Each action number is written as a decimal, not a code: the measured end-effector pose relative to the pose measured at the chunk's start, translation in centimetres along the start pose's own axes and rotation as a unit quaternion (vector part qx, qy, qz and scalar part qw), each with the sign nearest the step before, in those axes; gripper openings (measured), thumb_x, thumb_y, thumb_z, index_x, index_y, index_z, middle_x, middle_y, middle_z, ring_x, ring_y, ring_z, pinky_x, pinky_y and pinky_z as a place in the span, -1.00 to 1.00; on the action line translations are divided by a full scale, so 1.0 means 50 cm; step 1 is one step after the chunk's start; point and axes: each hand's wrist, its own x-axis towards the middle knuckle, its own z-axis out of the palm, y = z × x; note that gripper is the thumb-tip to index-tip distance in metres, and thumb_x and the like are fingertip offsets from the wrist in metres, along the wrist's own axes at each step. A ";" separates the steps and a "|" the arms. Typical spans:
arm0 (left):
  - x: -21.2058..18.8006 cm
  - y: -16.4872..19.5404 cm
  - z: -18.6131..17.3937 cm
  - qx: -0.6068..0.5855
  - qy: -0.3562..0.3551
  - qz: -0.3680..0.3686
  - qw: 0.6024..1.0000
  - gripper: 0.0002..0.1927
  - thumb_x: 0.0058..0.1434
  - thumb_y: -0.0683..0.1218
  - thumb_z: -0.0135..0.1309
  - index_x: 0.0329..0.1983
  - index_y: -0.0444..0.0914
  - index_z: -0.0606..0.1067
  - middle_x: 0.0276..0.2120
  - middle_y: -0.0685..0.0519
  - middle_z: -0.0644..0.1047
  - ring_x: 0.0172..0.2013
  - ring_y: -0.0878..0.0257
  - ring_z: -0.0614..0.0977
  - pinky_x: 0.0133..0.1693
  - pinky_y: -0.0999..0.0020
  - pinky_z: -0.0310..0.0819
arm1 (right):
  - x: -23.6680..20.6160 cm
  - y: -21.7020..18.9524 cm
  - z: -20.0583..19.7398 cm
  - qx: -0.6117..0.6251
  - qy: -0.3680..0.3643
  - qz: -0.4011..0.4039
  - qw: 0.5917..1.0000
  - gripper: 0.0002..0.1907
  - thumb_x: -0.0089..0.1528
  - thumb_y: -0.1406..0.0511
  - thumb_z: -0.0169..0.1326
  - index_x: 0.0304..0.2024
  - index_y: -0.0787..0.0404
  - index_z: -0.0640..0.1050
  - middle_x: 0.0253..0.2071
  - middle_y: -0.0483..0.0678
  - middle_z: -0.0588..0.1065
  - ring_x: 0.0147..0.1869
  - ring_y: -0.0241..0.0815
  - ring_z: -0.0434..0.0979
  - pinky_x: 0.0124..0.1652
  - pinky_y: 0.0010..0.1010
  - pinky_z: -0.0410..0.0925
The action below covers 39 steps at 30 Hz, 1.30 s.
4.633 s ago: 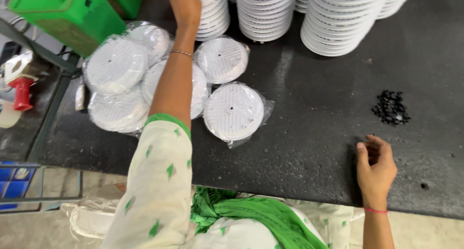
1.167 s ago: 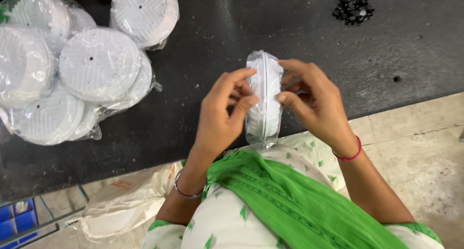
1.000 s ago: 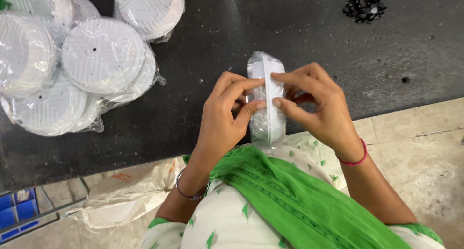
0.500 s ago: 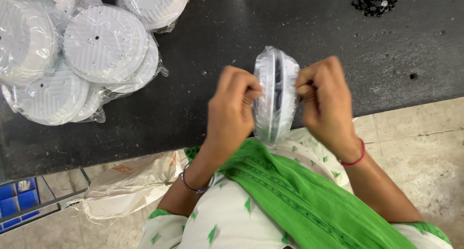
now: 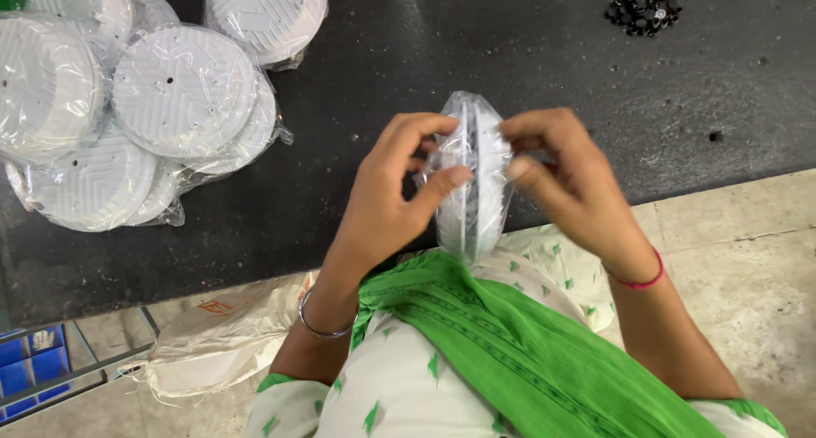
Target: The person assembles round white plastic light fixture bases at a workbench. They pick up a base, insert small black fasteners into its holes, fit the base together with its cover, wrap the assembled unit in clear plastic film, and set it with a growing pile of finished units.
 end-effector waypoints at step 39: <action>0.069 -0.043 0.144 0.025 0.127 0.082 0.988 -0.89 0.35 -0.17 0.22 -0.21 -0.28 0.52 -0.22 0.07 0.57 -0.28 0.30 0.62 -0.25 0.45 0.52 | -0.006 0.076 0.026 -0.294 0.035 -0.067 0.953 0.06 0.01 0.35 0.29 0.47 0.49 0.07 0.43 0.44 0.13 0.48 0.46 0.14 0.36 0.00 0.18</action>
